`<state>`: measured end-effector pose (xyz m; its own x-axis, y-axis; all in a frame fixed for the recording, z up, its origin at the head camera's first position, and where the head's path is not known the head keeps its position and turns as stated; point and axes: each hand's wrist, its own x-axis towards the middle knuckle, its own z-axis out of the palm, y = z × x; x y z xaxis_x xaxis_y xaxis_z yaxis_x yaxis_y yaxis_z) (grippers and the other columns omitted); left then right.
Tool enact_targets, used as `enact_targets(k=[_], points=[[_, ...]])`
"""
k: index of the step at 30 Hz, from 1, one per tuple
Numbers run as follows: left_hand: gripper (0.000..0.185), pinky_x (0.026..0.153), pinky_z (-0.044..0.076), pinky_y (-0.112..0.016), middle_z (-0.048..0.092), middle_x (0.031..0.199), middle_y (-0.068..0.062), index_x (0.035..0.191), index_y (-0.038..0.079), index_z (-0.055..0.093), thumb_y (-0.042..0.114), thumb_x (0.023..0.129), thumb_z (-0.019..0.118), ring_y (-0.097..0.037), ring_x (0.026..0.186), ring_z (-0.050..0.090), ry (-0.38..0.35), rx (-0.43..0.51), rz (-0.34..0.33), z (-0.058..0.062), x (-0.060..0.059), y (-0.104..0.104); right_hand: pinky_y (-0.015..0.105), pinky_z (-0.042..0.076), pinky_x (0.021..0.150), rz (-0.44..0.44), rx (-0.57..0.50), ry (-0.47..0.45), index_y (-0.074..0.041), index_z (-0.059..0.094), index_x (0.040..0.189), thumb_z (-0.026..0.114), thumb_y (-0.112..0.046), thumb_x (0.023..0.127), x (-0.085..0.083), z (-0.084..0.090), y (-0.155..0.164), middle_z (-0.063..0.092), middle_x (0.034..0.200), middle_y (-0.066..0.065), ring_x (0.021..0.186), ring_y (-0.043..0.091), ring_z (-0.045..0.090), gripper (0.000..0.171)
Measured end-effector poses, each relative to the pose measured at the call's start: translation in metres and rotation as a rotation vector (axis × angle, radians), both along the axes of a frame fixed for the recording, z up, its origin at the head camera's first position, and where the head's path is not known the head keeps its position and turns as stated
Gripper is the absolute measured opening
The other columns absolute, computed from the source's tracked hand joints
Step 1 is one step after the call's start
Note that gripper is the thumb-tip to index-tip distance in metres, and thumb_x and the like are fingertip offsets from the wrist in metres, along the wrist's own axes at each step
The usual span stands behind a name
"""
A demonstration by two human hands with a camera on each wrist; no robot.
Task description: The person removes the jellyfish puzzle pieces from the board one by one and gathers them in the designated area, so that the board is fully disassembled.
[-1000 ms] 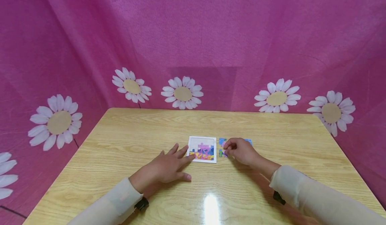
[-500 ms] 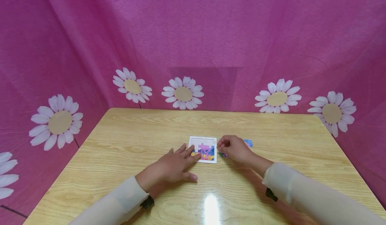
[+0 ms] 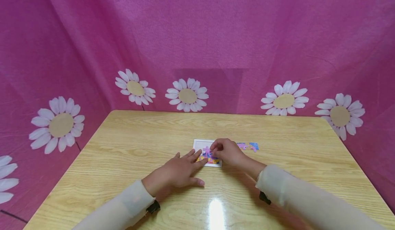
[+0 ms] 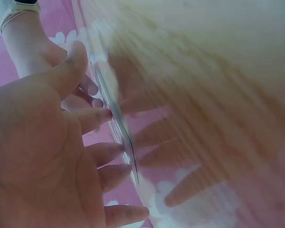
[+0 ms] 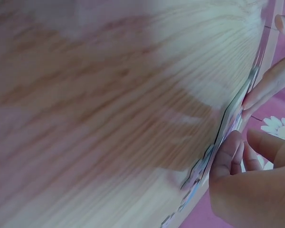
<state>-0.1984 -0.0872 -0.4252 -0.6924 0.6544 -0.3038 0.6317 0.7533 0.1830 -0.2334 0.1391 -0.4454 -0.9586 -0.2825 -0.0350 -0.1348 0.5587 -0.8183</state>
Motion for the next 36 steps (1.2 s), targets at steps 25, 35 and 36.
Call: enact_targets(k=[25,35,36], points=[[0.084,0.118,0.026,-0.066,0.009,0.174,-0.004,0.165,0.029,0.026,0.068,0.096,0.054,-0.027,0.159,0.013,-0.008,-0.021,-0.011,-0.003,0.000,-0.002,0.026,0.048,0.067,-0.050,0.105,0.004,-0.002,0.070,0.101,0.074,0.001,0.088,-0.007,-0.005,-0.014,0.065,0.077,0.000,0.069,0.010,0.059,0.014],[0.084,0.118,0.027,-0.066,0.010,0.174,-0.005,0.165,0.029,0.026,0.067,0.097,0.055,-0.027,0.159,0.013,-0.010,-0.019,-0.012,-0.002,0.000,-0.002,0.024,0.043,0.060,-0.055,0.130,-0.019,-0.001,0.068,0.098,0.073,0.003,0.087,-0.007,0.000,-0.018,0.063,0.076,0.002,0.065,0.011,0.054,0.013],[0.084,0.118,0.027,-0.066,0.010,0.174,-0.005,0.165,0.029,0.026,0.067,0.096,0.055,-0.027,0.159,0.013,-0.010,-0.019,-0.012,-0.002,0.000,-0.002,0.024,0.042,0.059,-0.054,0.132,-0.022,-0.001,0.068,0.098,0.073,0.004,0.087,-0.007,0.000,-0.018,0.063,0.077,0.002,0.064,0.011,0.054,0.013]])
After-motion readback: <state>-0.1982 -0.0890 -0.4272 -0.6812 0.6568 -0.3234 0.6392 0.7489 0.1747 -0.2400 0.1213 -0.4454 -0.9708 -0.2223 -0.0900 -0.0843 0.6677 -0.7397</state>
